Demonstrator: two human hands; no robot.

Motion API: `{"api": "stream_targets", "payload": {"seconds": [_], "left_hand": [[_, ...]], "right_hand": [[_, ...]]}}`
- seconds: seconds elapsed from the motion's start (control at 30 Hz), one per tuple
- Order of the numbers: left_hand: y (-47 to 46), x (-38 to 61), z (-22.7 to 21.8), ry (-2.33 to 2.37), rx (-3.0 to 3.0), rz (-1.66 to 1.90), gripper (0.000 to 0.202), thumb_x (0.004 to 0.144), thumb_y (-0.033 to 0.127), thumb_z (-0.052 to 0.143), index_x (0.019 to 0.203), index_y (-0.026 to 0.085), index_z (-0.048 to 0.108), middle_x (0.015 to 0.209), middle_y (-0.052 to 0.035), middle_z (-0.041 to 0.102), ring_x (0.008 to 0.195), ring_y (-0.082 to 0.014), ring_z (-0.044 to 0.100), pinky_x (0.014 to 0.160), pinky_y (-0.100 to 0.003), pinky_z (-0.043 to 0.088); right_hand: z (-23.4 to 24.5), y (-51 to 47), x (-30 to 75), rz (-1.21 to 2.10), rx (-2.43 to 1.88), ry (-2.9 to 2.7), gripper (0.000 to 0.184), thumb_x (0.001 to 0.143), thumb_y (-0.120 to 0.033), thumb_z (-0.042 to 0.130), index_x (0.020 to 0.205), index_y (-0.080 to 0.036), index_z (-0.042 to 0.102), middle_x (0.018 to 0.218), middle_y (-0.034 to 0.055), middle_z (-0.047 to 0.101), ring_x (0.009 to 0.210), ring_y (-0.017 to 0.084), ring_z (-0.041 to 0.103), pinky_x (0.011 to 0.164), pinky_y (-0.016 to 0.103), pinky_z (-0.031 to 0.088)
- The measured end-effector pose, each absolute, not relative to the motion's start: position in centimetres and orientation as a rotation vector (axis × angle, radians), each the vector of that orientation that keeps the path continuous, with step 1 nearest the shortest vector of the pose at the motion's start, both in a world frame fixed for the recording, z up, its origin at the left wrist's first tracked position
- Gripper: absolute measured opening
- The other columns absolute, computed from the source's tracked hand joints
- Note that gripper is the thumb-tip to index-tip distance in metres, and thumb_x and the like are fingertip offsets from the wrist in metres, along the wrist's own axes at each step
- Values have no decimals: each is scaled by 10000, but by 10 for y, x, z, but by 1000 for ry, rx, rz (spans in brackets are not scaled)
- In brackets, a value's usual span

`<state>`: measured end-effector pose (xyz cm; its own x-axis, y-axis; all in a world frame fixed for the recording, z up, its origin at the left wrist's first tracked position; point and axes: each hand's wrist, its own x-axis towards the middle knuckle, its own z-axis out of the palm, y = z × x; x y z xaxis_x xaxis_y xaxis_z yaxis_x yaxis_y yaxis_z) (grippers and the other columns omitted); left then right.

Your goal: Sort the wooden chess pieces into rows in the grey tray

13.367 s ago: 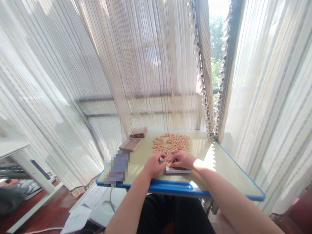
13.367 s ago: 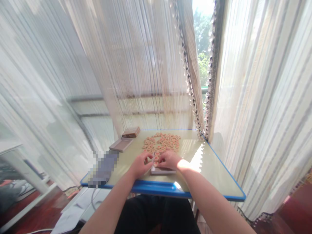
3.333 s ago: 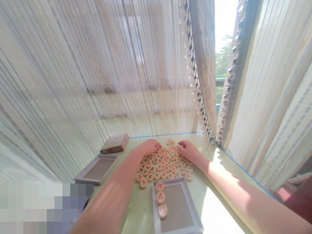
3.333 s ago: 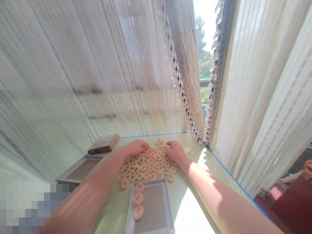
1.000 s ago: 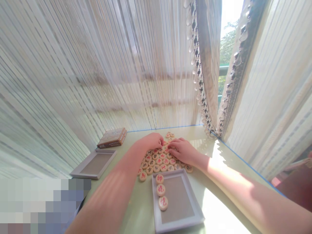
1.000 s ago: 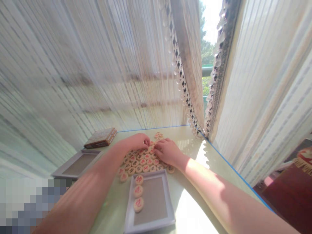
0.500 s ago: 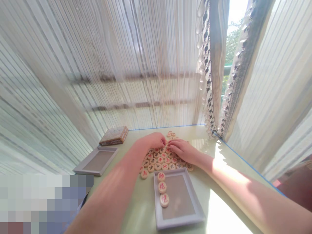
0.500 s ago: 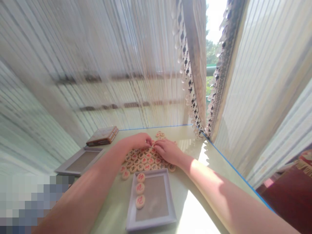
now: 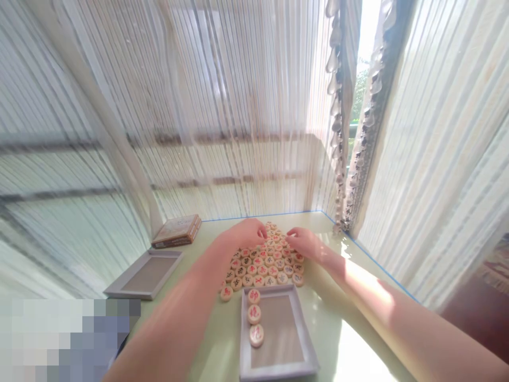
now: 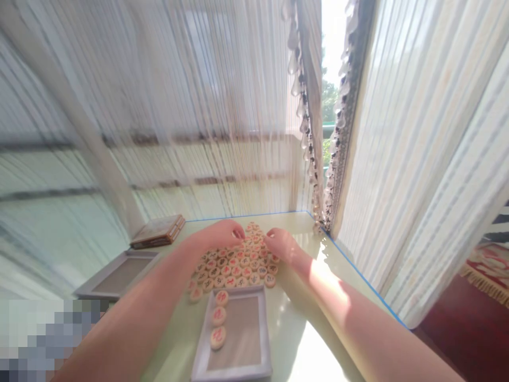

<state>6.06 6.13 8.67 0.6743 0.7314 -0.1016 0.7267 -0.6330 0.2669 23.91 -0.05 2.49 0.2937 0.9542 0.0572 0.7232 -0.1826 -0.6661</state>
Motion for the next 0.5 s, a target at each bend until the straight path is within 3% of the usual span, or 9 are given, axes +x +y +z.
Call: {"api": "stream_targets", "payload": {"seconds": [0.17, 0.3, 0.5], "left_hand": [[54, 77, 71, 1033, 2791, -1, 262, 700, 324, 568, 936, 270, 670, 932, -1, 668, 801, -160, 587, 681, -233, 422], [53, 86, 57, 949, 2925, 77, 218, 755, 329, 511, 862, 258, 688, 885, -16, 655, 830, -166, 578, 730, -249, 421], [59, 88, 49, 1015, 2992, 127, 245, 789, 298, 459, 828, 258, 696, 841, -24, 653, 831, -172, 577, 739, -262, 415]], "right_hand": [[27, -3, 240, 553, -1847, -1497, 282, 743, -239, 505, 991, -191, 631, 786, 23, 678, 564, 116, 596, 507, 209, 419], [25, -4, 241, 533, -1804, -1584, 248, 736, -218, 500, 931, -207, 652, 848, 4, 671, 469, 68, 540, 492, 195, 399], [16, 2, 244, 325, -1722, -1828, 195, 709, -217, 510, 791, -214, 687, 770, 16, 646, 690, 133, 571, 605, 217, 393]]}}
